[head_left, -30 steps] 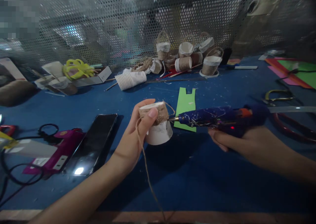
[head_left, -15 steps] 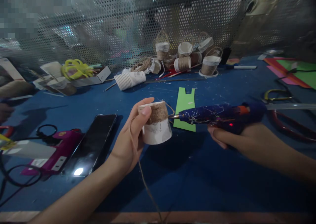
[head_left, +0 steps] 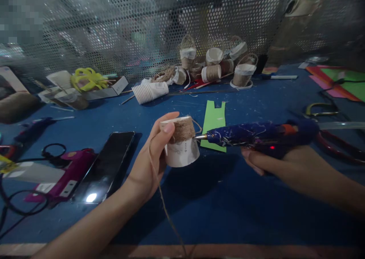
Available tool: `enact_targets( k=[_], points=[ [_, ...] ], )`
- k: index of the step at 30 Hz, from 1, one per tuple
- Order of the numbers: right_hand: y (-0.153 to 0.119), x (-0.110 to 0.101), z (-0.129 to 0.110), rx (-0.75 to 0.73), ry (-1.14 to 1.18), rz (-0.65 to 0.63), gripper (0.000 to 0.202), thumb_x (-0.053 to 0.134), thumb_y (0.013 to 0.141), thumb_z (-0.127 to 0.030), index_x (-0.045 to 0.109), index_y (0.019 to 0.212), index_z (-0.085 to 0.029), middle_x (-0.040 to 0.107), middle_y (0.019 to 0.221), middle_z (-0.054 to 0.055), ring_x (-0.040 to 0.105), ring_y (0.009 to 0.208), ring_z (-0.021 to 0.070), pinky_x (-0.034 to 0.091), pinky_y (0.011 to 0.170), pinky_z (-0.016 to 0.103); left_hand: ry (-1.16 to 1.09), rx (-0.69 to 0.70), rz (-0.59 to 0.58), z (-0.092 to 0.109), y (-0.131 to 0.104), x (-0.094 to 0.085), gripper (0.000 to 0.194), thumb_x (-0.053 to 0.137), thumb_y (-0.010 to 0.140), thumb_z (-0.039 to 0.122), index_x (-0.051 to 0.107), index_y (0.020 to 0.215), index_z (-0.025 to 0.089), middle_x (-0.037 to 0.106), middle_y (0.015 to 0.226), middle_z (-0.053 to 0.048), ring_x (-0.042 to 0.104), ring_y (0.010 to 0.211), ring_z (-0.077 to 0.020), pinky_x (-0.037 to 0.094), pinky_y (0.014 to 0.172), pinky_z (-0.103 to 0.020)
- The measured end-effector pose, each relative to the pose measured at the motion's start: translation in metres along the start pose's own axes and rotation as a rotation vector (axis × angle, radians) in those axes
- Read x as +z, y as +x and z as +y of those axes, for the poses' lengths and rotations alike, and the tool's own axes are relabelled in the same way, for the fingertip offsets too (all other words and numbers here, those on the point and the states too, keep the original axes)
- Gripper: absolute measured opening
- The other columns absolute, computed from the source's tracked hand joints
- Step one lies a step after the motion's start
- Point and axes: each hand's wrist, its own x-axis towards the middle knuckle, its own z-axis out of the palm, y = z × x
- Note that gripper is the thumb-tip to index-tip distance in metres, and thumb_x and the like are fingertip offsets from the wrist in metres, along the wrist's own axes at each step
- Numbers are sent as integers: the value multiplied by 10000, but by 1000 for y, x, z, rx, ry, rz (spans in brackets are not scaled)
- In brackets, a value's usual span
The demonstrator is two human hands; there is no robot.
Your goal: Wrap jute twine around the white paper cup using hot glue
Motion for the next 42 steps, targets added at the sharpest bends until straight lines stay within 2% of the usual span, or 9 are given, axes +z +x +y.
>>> enact_targets(
  k=[5,8,14,20,30,34,38,42],
  points=[
    [1,1,13,-13,-9,37,454,550,769,-583,462,445,-277,532,465,-22,511,476,182,434,569,363,-38,17,-8,-1,0,-1,463,727,824,555,702,1196,281,736,1046,-19,705,902,-213,592,702,-287],
    [0,1,18,-34,-15,22,453,557,788,-567,459,457,-273,539,482,-26,524,498,180,437,593,362,-39,14,-7,-1,-2,-1,477,718,826,571,701,1199,274,730,1041,-31,700,895,-226,598,685,-308],
    [-3,2,15,-68,10,22,416,602,819,-506,474,504,-265,559,505,-34,543,505,173,437,581,353,-35,-1,3,-1,-2,0,488,710,839,575,692,1206,253,714,1027,-40,692,890,-216,589,687,-298],
    [-4,1,12,-93,22,3,392,608,834,-470,505,518,-262,562,505,-44,543,495,166,424,552,342,-7,-1,-17,-2,0,-2,508,768,786,551,683,1207,280,700,971,-5,675,781,-171,558,619,-257],
    [-2,3,15,-47,21,49,441,584,793,-548,459,476,-269,546,486,-31,528,483,177,433,533,346,-122,-8,-44,0,1,-4,504,778,791,520,711,1217,260,737,1088,-30,709,878,-199,596,654,-262],
    [-3,2,16,-75,12,28,394,576,803,-505,485,499,-270,570,497,-33,551,502,182,446,542,346,-131,-16,-30,0,1,-4,487,761,806,517,714,1206,244,741,1072,-30,710,870,-198,616,684,-292],
    [-2,2,13,-71,16,47,392,582,784,-496,470,484,-269,559,491,-37,544,489,176,451,540,345,-111,-8,-29,-1,2,-3,428,713,853,522,718,1183,249,753,1102,-28,716,918,-191,593,709,-259],
    [-3,2,8,-68,26,33,377,582,762,-489,474,473,-273,566,486,-31,559,485,186,455,531,350,-93,8,-35,-1,2,-1,398,705,865,505,715,1154,231,763,1044,-31,709,934,-185,578,752,-247]
  ],
)
